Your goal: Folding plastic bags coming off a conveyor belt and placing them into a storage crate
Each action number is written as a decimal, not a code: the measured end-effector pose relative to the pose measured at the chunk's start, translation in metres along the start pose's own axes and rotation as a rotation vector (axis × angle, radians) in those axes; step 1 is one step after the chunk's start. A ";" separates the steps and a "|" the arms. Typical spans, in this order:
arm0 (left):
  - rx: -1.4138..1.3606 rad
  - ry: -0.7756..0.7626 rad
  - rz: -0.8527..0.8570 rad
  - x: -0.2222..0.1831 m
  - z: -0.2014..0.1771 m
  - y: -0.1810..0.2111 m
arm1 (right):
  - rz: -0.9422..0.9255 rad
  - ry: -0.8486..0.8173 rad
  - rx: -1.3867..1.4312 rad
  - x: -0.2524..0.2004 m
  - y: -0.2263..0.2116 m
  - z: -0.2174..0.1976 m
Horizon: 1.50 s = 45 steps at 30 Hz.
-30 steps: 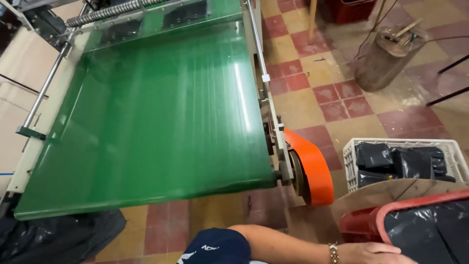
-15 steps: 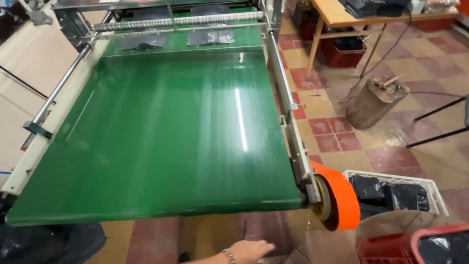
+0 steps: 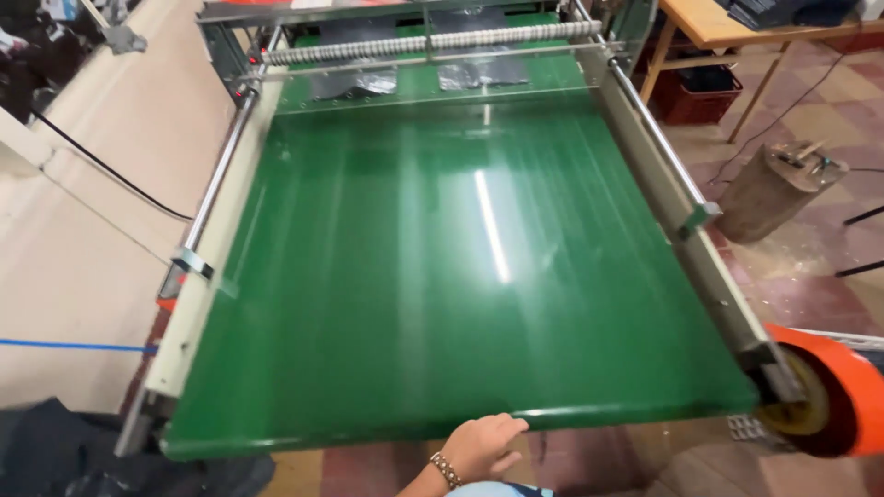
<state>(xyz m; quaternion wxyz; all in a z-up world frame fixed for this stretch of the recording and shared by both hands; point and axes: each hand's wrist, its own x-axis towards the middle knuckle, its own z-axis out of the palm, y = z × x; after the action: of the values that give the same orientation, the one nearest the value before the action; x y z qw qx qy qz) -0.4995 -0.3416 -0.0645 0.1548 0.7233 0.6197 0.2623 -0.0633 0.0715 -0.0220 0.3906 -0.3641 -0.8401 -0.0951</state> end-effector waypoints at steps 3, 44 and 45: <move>-0.004 0.135 -0.053 -0.049 -0.046 -0.047 | 0.000 0.019 -0.012 0.013 -0.115 0.034; 0.253 0.380 0.130 -0.048 -0.063 -0.114 | 0.291 -0.398 -0.009 -0.041 -0.356 0.128; 0.303 0.371 0.121 -0.043 -0.061 -0.112 | 0.302 -0.390 -0.017 -0.039 -0.350 0.129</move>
<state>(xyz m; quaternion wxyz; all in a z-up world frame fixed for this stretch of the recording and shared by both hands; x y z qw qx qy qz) -0.6301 -0.3689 -0.0845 -0.0875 0.7134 0.6255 0.3035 -0.3623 -0.1428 -0.0942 0.2276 -0.5004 -0.8348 0.0297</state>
